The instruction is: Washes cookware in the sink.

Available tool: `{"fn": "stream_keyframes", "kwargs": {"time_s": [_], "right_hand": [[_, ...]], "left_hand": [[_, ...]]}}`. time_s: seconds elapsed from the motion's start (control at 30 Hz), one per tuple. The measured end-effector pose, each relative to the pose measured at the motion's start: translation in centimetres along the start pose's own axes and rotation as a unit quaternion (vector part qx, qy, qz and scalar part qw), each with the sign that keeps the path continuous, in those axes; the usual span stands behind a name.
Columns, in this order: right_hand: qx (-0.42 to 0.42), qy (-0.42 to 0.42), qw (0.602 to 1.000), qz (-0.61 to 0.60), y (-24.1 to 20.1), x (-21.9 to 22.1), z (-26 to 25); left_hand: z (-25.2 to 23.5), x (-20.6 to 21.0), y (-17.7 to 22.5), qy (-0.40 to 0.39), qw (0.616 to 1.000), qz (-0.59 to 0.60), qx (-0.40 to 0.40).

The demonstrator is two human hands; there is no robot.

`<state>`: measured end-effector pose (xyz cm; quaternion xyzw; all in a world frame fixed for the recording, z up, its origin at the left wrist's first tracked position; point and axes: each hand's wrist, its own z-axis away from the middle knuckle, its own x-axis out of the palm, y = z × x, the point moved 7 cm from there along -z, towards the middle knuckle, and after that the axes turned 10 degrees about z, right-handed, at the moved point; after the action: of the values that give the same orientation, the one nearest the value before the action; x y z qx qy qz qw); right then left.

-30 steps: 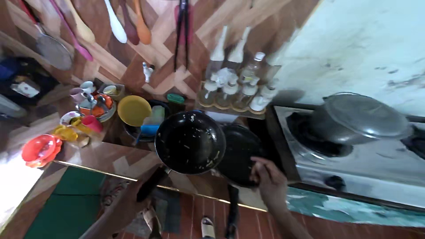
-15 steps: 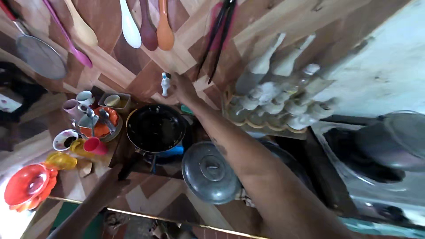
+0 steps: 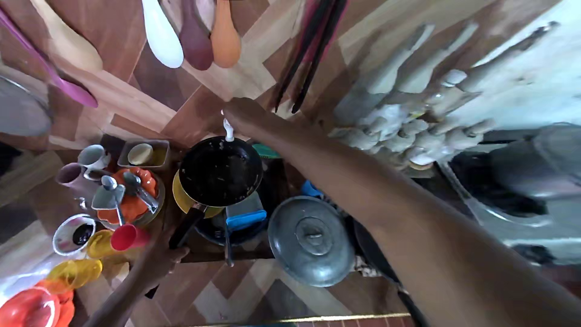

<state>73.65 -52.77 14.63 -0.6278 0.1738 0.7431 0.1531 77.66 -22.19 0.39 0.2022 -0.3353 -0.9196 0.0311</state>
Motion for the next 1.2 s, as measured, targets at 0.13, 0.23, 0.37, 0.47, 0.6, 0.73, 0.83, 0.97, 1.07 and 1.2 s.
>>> {"fn": "stream_keyframes", "kwargs": {"time_s": [0.13,0.23,0.37,0.47,0.6,0.73,0.83,0.97,1.07,1.2], "right_hand": [[-0.037,0.034,0.997,0.062,-0.2,0.9,-1.4],[-0.14,0.121,0.978,0.093,0.7,1.8,-2.0],[0.15,0.113,0.978,-0.091,1.9,2.1,-0.9],[0.273,0.073,0.931,-0.233,1.8,2.5,-0.8],[0.167,0.049,0.972,-0.16,1.3,2.8,-2.6],[-0.081,0.118,0.988,0.066,-0.5,2.1,-2.1],[-0.035,0.316,0.946,-0.056,-4.9,4.1,2.8],[0.301,0.092,0.877,-0.363,-1.4,17.0,2.2],[0.371,0.19,0.741,-0.527,-0.1,20.3,-2.0],[0.143,-0.007,0.788,-0.598,-9.2,19.3,-4.6]], "left_hand": [[-1.8,-2.2,-0.6,-0.044,0.999,-0.027,0.017],[-2.9,-3.7,-0.9,-0.069,0.996,-0.056,0.031],[-3.9,-5.2,-1.5,-0.077,0.993,-0.082,0.026],[-4.6,-5.7,-1.5,-0.085,0.99,-0.102,0.041],[-5.5,-6.3,-1.4,-0.092,0.987,-0.115,0.065],[-5.7,-6.2,-0.7,-0.102,0.984,-0.12,0.079],[-5.3,-6.6,-0.4,-0.085,0.977,-0.169,0.095],[-4.1,-6.2,-0.4,-0.07,0.971,-0.204,0.103],[-3.5,-5.0,-0.2,-0.075,0.961,-0.253,0.077],[-4.2,-4.7,0.2,-0.066,0.964,-0.247,0.078]]}}
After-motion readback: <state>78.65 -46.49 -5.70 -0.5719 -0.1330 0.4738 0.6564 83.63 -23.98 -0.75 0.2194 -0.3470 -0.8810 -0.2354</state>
